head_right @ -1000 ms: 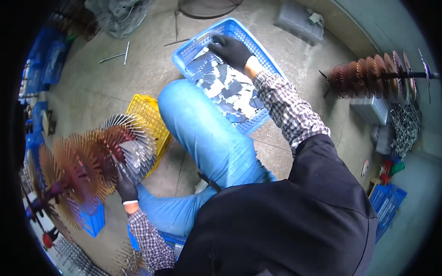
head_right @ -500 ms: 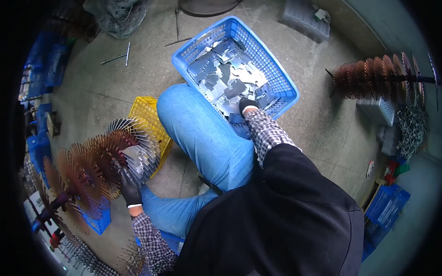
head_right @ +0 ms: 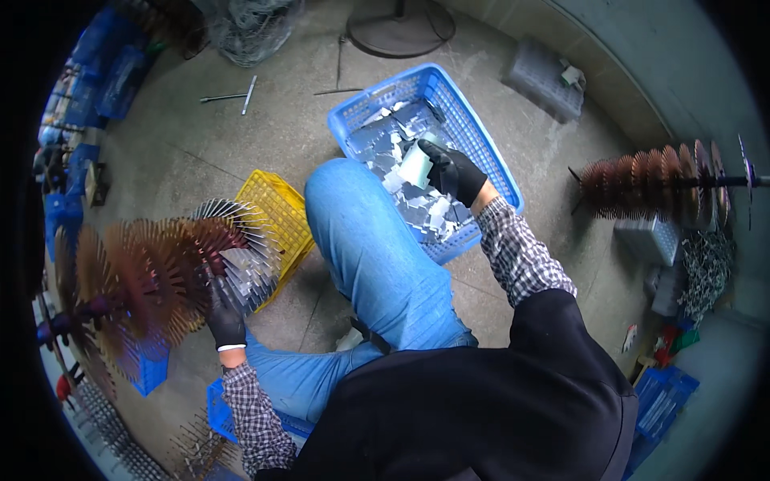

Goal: Assembling segments onto a large industrial metal brush shaft.

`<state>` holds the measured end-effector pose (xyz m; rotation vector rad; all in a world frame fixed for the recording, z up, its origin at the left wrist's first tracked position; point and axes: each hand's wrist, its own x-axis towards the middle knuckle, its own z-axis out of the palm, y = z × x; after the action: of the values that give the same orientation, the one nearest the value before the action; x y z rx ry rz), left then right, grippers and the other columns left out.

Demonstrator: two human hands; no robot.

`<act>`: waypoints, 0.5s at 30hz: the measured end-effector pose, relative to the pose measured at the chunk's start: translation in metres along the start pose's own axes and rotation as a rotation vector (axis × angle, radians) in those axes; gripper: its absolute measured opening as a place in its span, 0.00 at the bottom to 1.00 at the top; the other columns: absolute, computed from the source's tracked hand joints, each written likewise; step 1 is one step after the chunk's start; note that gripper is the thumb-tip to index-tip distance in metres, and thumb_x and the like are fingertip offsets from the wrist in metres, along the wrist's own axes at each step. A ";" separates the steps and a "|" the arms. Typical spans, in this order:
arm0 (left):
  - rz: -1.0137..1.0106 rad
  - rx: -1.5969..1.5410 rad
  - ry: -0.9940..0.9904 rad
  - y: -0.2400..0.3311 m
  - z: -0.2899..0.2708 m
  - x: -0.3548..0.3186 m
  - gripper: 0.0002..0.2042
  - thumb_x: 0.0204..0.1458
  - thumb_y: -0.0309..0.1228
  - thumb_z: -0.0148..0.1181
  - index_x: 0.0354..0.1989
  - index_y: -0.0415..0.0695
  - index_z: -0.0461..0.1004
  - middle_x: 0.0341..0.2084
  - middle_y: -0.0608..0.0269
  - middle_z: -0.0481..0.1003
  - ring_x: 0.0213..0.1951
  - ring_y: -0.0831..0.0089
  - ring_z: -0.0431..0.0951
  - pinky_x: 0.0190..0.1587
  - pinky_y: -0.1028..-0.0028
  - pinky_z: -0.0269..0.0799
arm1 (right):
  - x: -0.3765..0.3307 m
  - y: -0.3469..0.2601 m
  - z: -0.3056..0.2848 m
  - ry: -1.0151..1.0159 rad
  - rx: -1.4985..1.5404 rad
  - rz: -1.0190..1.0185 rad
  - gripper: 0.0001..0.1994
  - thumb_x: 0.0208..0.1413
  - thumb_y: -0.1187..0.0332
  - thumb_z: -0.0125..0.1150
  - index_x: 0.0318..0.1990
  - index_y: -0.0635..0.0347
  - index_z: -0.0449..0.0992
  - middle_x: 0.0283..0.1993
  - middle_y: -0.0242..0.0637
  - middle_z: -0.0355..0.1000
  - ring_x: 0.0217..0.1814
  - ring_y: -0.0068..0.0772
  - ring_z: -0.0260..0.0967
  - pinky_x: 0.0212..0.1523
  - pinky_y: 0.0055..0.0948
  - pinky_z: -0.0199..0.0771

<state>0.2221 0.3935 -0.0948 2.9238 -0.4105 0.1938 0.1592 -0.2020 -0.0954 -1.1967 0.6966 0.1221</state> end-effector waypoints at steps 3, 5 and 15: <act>-0.093 -0.322 -0.174 0.058 -0.049 0.008 0.25 0.64 0.27 0.56 0.70 0.39 0.69 0.69 0.43 0.70 0.65 0.45 0.73 0.66 0.58 0.69 | -0.015 -0.053 0.045 -0.189 -0.004 -0.070 0.25 0.69 0.48 0.60 0.59 0.61 0.79 0.47 0.39 0.80 0.34 0.22 0.69 0.32 0.18 0.64; 0.169 -0.194 0.146 0.061 -0.034 -0.003 0.26 0.61 0.25 0.59 0.69 0.40 0.71 0.66 0.45 0.72 0.57 0.46 0.78 0.61 0.59 0.74 | -0.044 -0.092 0.097 -0.280 -0.040 -0.256 0.20 0.70 0.60 0.59 0.63 0.61 0.77 0.53 0.41 0.81 0.40 0.28 0.76 0.37 0.23 0.74; -0.110 -0.862 0.210 0.154 -0.070 -0.029 0.15 0.63 0.26 0.59 0.58 0.38 0.74 0.57 0.45 0.73 0.56 0.47 0.73 0.64 0.58 0.67 | -0.079 0.000 0.248 -0.589 -0.845 -1.275 0.27 0.58 0.81 0.64 0.66 0.64 0.74 0.65 0.45 0.77 0.62 0.46 0.79 0.62 0.37 0.81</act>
<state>0.1438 0.2698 -0.0056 2.0472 -0.2169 0.2321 0.2036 0.0379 -0.0054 -2.0765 -0.7907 -0.3307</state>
